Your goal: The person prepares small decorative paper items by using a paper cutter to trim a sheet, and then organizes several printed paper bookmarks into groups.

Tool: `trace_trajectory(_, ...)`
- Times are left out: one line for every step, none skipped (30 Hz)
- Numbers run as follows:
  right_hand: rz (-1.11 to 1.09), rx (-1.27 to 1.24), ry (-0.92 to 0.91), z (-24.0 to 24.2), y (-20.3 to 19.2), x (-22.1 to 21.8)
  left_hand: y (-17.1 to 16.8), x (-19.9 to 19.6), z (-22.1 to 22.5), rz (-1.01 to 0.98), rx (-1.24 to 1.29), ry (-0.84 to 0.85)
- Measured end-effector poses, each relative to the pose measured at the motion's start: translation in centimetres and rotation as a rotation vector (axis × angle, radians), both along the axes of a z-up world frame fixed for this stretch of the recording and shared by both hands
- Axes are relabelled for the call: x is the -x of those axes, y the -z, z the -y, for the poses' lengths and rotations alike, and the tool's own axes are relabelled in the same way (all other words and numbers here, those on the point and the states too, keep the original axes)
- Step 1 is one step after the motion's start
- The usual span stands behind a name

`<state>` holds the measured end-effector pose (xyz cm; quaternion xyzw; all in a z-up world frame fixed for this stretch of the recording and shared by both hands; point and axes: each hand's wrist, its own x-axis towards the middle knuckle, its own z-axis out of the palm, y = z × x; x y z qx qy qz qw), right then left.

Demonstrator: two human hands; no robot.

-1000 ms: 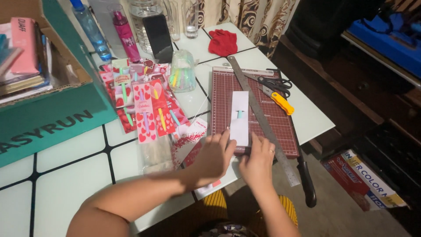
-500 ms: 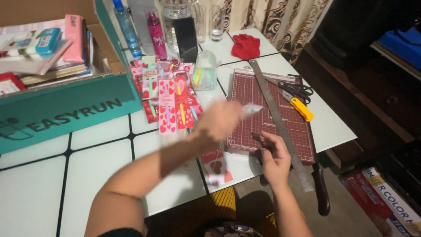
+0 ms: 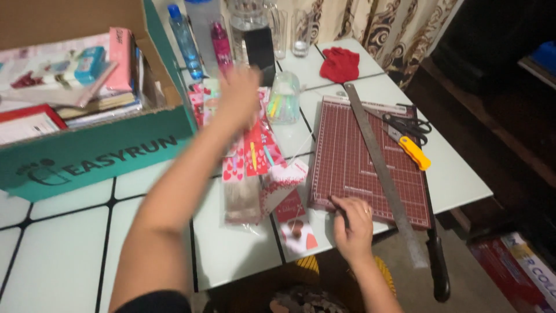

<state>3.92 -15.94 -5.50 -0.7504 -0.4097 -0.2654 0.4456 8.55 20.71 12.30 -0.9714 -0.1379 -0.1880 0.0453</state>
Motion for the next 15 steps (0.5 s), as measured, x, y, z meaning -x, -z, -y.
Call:
trace_trajectory(0.006, -0.007, -0.004, -0.1, -0.3, 0.0, 1.2, 1.2, 2.5, 0.006, -0.007, -0.004)
trace_trajectory(0.035, 0.0, 0.007, -0.1, -0.6, 0.2, 2.6, 2.5, 5.1, -0.202, 0.159, 0.041)
trace_trajectory(0.064, 0.007, 0.019, 0.0, -0.9, 0.4, 4.2, 3.9, 7.7, -0.409, 0.327, 0.088)
trace_trajectory(0.068, 0.007, 0.011, 0.0, -1.1, 0.4, 7.4, 4.8, 8.5, -0.404, 0.328, 0.081)
trace_trajectory(0.074, 0.023, 0.026, -0.1, -1.3, 0.5, 10.8, 5.6, 9.3, -0.084, 0.001, 0.284)
trace_trajectory(0.076, 0.044, 0.042, 0.2, -1.4, 0.7, 14.3, 6.6, 10.3, 0.235, -0.326, 0.476)
trace_trajectory(0.076, 0.049, 0.036, 0.1, -1.6, 0.8, 12.8, 7.0, 10.8, 0.235, -0.321, 0.469)
trace_trajectory(0.081, 0.044, 0.032, 0.0, -1.8, 0.8, 11.3, 7.3, 11.4, -0.162, -0.239, 0.353)
trace_trajectory(0.086, 0.039, 0.029, 0.0, -1.9, 0.9, 9.8, 7.6, 11.9, -0.552, -0.147, 0.224)
trace_trajectory(0.081, 0.045, 0.025, 0.0, -2.1, 1.0, 7.1, 8.2, 12.4, -0.557, -0.139, 0.223)
trace_trajectory(0.083, 0.039, 0.009, 0.0, -2.2, 1.1, 4.5, 8.7, 12.9, -0.645, 0.092, 0.17)
trace_trajectory(0.085, 0.032, -0.004, 0.1, -2.4, 1.0, 1.8, 9.1, 13.5, -0.728, 0.324, 0.118)
trace_trajectory(0.08, 0.037, -0.006, 0.3, -2.0, 1.0, 5.7, 6.9, 11.8, -0.733, 0.331, 0.118)
trace_trajectory(0.06, 0.008, -0.038, 0.4, -1.8, 0.8, 9.4, 4.4, 10.1, -0.664, 0.292, 0.112)
trace_trajectory(0.04, -0.021, -0.069, 0.5, -1.6, 0.5, 13.0, 1.9, 8.3, -0.596, 0.253, 0.107)
